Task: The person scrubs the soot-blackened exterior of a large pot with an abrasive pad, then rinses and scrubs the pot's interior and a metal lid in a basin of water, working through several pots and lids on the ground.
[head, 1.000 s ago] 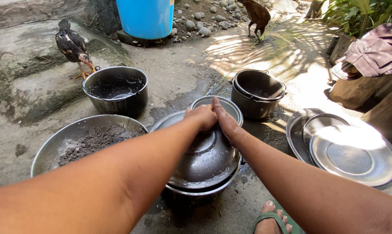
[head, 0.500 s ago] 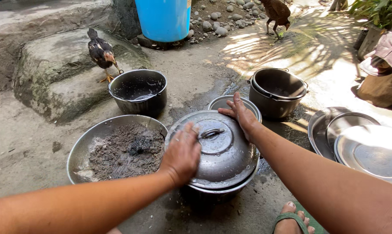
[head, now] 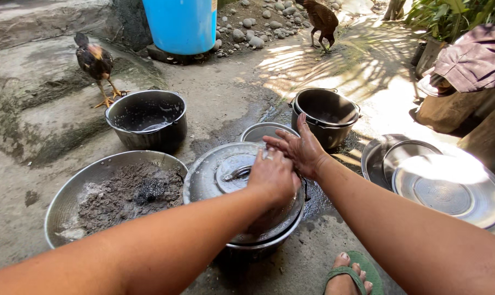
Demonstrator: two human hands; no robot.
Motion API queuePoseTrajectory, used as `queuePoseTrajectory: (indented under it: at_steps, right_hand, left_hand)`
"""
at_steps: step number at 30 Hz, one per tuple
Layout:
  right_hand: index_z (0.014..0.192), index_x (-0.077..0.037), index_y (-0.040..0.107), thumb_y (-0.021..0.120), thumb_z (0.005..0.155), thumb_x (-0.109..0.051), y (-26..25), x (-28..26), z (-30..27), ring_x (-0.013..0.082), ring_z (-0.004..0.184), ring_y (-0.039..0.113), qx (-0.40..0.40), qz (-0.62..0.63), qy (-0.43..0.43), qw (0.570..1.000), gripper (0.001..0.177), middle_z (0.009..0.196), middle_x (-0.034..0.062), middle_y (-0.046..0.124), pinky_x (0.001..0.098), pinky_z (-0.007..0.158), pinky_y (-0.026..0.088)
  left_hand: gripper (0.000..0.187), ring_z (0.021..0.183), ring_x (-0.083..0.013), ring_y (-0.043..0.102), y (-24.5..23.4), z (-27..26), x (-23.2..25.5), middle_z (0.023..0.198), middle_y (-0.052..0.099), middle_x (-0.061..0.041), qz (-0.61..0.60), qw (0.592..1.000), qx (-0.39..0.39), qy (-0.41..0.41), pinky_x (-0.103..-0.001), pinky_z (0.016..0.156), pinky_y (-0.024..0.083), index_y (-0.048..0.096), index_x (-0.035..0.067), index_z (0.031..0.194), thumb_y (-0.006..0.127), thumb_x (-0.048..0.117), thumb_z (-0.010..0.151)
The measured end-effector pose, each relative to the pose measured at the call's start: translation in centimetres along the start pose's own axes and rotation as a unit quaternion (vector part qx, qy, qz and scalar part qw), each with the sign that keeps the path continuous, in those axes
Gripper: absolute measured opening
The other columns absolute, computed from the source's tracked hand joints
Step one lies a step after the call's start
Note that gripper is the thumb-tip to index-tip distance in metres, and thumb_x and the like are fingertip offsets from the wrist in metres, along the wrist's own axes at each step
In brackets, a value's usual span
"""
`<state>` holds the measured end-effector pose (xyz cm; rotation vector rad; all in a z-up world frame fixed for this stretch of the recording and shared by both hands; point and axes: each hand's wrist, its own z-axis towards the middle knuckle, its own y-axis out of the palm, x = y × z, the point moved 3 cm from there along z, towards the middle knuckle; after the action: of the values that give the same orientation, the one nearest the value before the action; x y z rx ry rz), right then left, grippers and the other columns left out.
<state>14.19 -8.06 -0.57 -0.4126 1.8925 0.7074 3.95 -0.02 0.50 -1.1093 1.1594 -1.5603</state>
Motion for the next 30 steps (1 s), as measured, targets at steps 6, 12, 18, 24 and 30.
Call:
queuePoseTrajectory:
  at_steps: [6,12,18,24,30]
  right_hand:
    - [0.162,-0.006,0.019,0.018,0.078,-0.091,0.5,0.5,0.5,0.0261,0.153,0.033,0.029,-0.066,-0.066,0.995,0.119,0.163,0.0117,0.041,0.0391,0.124,0.017]
    - [0.16,-0.004,0.024,0.022,0.083,-0.086,0.5,0.9,1.6,0.0264,0.151,0.035,0.041,-0.094,-0.08,0.992,0.113,0.158,0.0141,0.048,0.0373,0.124,0.019]
    - [0.147,-0.005,0.05,0.024,0.091,-0.077,0.0,0.8,3.4,0.0206,0.132,0.056,0.037,-0.047,-0.083,0.995,0.095,0.133,0.0089,0.066,0.0348,0.119,0.033]
    - [0.122,-0.01,0.061,0.044,0.108,-0.065,-0.4,-0.8,4.2,0.0197,0.095,0.065,-0.048,0.017,-0.063,0.997,0.06,0.11,0.0059,0.066,0.038,0.098,0.047]
    - [0.125,-0.018,0.059,0.057,0.097,-0.039,-0.2,-1.4,4.2,0.0246,0.1,0.073,0.028,0.001,-0.026,0.999,0.035,0.115,0.0057,0.071,0.0371,0.084,0.062]
  left_hand:
    - [0.036,0.13,-0.0334,0.06,0.7,5.3,-6.4,0.14,0.06,-0.019,-0.087,0.984,-0.063,-0.14,-0.044,0.108,0.047,0.071,0.007,0.125,0.057,0.017,0.093]
    - [0.019,0.112,-0.0366,0.064,1.9,6.1,-11.3,0.117,0.069,-0.014,-0.109,0.977,0.095,-0.157,-0.045,0.093,0.052,0.074,0.014,0.105,0.061,0.015,0.092]
    - [0.027,0.085,-0.0345,0.068,2.2,8.1,-11.7,0.091,0.071,-0.016,-0.342,0.922,0.157,-0.093,-0.046,0.074,0.053,0.07,0.006,0.099,0.059,0.03,0.099]
    - [0.043,0.061,-0.0268,0.056,1.5,9.4,-10.7,0.074,0.061,-0.012,-0.644,0.739,0.008,-0.2,-0.045,0.056,0.043,0.063,0.007,0.09,0.047,0.044,0.106]
    - [0.057,0.076,-0.032,0.066,0.2,10.7,-10.2,0.094,0.068,-0.018,-0.736,0.612,-0.025,-0.286,-0.051,0.066,0.055,0.059,0.006,0.112,0.044,0.059,0.099]
